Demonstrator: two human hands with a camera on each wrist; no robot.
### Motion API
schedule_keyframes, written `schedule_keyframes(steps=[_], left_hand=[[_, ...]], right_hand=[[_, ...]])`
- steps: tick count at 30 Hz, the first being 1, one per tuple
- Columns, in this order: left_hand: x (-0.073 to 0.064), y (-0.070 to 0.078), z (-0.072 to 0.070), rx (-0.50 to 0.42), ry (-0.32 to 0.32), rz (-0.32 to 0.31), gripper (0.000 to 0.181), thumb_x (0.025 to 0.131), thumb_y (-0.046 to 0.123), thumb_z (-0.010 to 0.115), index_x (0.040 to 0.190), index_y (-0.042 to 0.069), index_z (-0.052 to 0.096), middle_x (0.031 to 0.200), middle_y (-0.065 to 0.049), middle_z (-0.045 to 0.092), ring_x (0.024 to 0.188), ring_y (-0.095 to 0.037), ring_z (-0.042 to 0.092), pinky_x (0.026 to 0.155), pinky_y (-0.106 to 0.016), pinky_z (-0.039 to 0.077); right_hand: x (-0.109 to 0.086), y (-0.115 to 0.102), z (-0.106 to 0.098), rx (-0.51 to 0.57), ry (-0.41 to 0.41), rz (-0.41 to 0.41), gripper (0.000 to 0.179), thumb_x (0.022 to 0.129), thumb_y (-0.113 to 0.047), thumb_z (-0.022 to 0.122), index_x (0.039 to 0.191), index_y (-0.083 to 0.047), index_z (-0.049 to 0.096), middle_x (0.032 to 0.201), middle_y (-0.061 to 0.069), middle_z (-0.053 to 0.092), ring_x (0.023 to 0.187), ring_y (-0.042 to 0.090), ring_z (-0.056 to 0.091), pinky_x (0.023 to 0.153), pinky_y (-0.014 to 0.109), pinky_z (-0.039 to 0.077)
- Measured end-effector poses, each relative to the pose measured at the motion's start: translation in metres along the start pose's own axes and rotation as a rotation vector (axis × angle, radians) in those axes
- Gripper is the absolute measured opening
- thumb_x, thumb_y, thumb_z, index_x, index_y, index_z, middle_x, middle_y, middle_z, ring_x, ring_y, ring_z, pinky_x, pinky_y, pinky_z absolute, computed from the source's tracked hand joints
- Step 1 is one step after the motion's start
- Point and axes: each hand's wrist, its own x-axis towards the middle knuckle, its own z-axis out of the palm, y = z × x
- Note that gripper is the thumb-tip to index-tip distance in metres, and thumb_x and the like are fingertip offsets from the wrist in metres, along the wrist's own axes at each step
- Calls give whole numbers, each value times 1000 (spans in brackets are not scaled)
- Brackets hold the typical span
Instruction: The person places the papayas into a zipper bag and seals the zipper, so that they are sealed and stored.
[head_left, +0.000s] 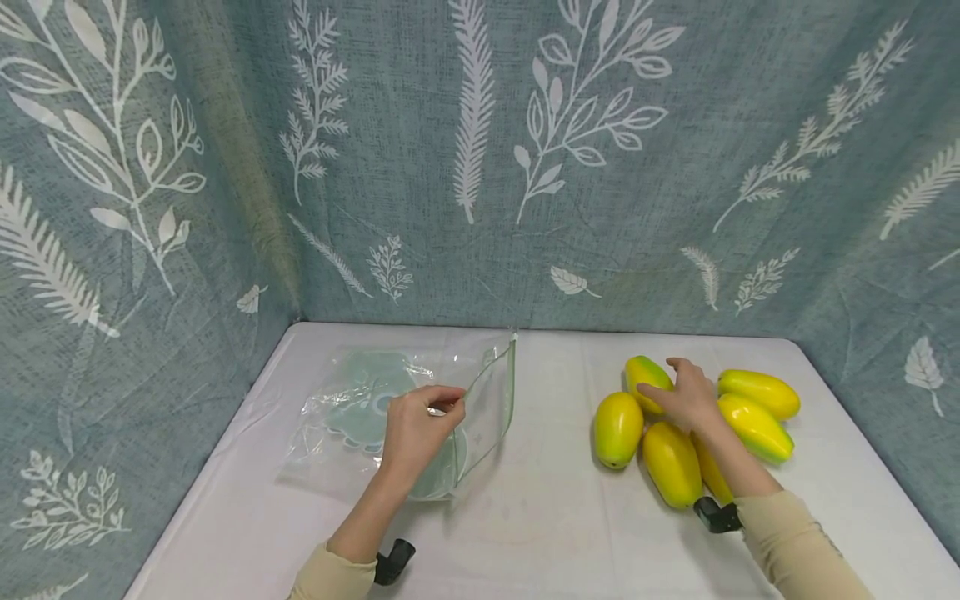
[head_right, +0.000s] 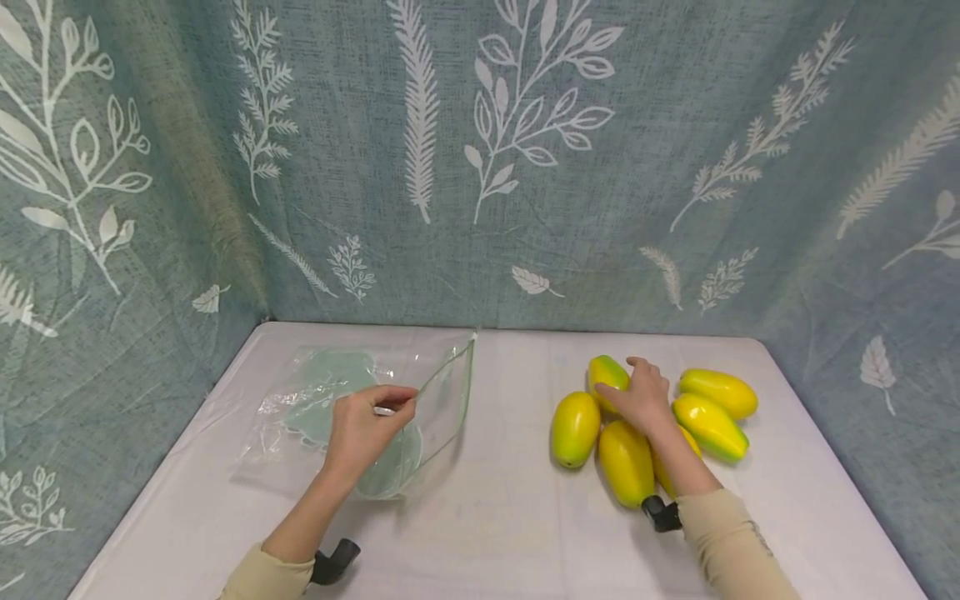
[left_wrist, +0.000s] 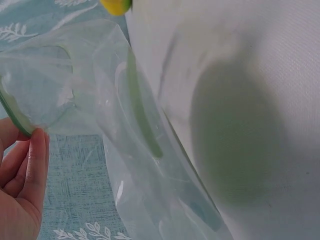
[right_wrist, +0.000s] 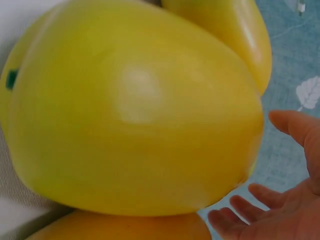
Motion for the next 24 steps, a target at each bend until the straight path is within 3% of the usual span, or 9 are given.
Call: schedule_keyframes(steps=[10, 24], left_hand=[[-1, -2, 1, -2, 5, 10, 12, 80, 3, 71, 90, 6, 78, 76, 1, 72, 70, -12, 66, 59, -22, 54], [-3, -6, 2, -34, -13, -25, 12, 81, 5, 71, 91, 6, 78, 77, 2, 72, 72, -11, 65, 60, -22, 54]], right_hand=[[5, 9, 1, 35, -113, 57, 84, 96, -37, 56, 143, 19, 16, 140, 43, 27, 128, 54, 33, 104, 59, 34], [4, 12, 6, 89, -146, 91, 86, 96, -43, 55, 145, 17, 15, 141, 40, 29, 127, 51, 37, 105, 57, 34]])
